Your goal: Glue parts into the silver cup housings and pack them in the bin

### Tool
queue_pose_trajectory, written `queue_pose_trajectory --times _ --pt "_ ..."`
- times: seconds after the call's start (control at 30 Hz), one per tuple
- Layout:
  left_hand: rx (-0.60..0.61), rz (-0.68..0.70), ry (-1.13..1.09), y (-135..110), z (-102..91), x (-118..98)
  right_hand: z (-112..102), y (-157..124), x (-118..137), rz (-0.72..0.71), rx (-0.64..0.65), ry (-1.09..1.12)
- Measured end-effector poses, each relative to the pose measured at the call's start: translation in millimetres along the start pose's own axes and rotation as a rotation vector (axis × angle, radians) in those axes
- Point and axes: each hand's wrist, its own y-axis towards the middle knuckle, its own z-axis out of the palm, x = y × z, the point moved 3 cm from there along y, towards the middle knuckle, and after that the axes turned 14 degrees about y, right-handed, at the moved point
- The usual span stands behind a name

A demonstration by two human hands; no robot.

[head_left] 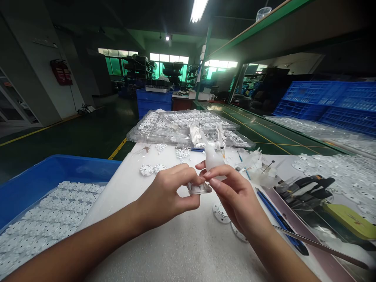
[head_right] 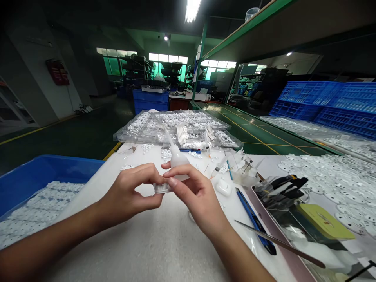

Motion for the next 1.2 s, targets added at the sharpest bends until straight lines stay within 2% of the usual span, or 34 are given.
queue_pose_trajectory --times 0.33,0.53,0.67,0.73,0.8,0.87,0.97,1.1,1.2 --pt "0.022 0.021 0.007 -2.2 4.2 0.1 6.5 -2.1 -3.0 0.001 0.082 0.057" --pt "0.034 0.049 0.015 -1.3 0.5 -2.9 4.2 -2.9 -2.4 -0.004 0.042 0.062" --pt "0.031 0.061 -0.014 -0.5 -0.8 -4.8 2.8 -5.0 1.9 -0.061 0.048 0.093" --pt "0.034 0.065 -0.021 -0.2 -1.1 -5.4 0.9 -6.2 4.8 -0.131 -0.008 0.01" --pt "0.034 0.051 -0.038 0.4 -1.8 -4.6 -0.7 -7.6 8.6 -0.227 -0.083 -0.184" --pt "0.03 -0.033 -0.098 1.8 -3.3 -0.4 -1.4 -9.3 13.2 -0.339 -0.146 -0.392" --pt "0.001 -0.29 -0.307 4.8 -5.3 12.7 -4.4 -11.9 20.4 -0.49 -0.274 -0.532" --pt "-0.004 -0.593 -0.681 7.9 -3.1 29.0 -13.3 -13.8 27.8 -0.624 -0.5 -0.483" --pt "0.051 -0.721 -0.93 7.9 1.1 32.9 -14.9 -12.3 31.4 -0.685 -0.527 -0.396"
